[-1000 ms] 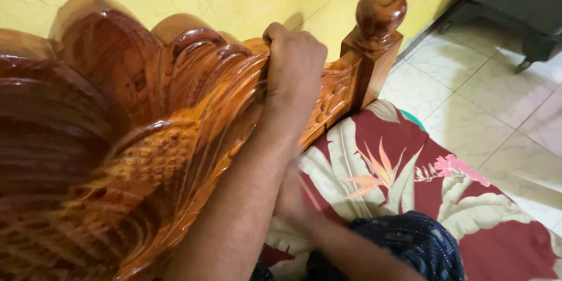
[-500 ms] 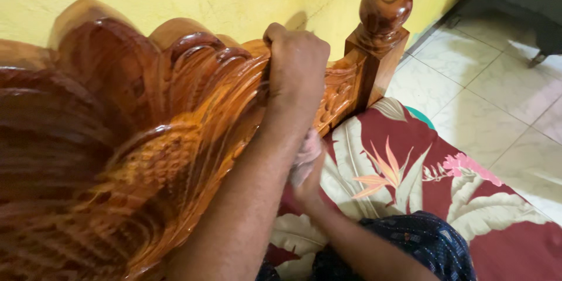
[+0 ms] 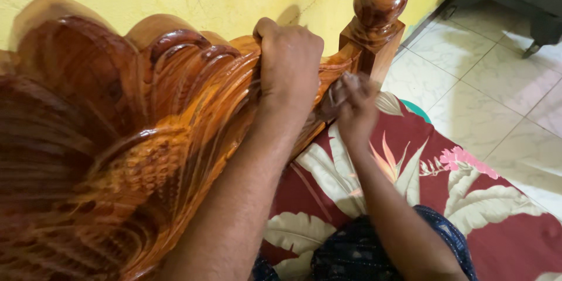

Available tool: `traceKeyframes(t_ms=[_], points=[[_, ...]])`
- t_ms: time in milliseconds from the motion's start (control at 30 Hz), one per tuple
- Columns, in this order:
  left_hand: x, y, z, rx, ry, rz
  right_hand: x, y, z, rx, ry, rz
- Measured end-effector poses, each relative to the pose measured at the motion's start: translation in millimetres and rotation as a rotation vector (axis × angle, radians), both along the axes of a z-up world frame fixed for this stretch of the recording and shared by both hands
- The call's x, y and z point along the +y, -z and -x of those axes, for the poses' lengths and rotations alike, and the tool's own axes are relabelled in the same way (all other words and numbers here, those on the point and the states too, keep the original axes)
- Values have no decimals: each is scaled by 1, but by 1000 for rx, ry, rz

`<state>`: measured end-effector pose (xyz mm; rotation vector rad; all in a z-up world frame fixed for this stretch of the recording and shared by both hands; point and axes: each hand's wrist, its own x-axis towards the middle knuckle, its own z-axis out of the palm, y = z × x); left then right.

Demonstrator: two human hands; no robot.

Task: The person wipes the carved wooden headboard of a bed using a cloth. They move the cloth across the surface and into the carved details to remove dust or dirt.

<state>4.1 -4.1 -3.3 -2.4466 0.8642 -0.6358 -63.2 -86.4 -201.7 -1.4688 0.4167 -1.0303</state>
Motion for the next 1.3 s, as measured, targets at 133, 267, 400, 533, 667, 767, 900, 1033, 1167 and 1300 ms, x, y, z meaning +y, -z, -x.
traceKeyframes(t_ms=[133,267,400,533,667,767,900,1033,1167,1300], points=[[1,1,2,-54,-12,-47,94,26,26,150,191,688],[2,-1,5,-81,15,7,86,40,19,104,3,238],[2,-8,8,-28,12,-7,19,-13,12,-20,298,215],[0,-4,4,-19,-27,7,7,-37,11,-279,57,-8],[-1,-3,7,-37,-34,16,49,9,14,15,165,494],[0,-4,11,-105,-56,-39,66,39,24,156,93,416],[0,-9,15,-118,-10,25,47,13,20,118,107,165],[1,-6,14,-98,-41,-3,32,-32,16,-169,13,316],[-7,-18,14,120,-93,-24,51,-13,7,-100,113,455],[-11,-28,12,214,-141,-121,74,53,9,-100,23,180]])
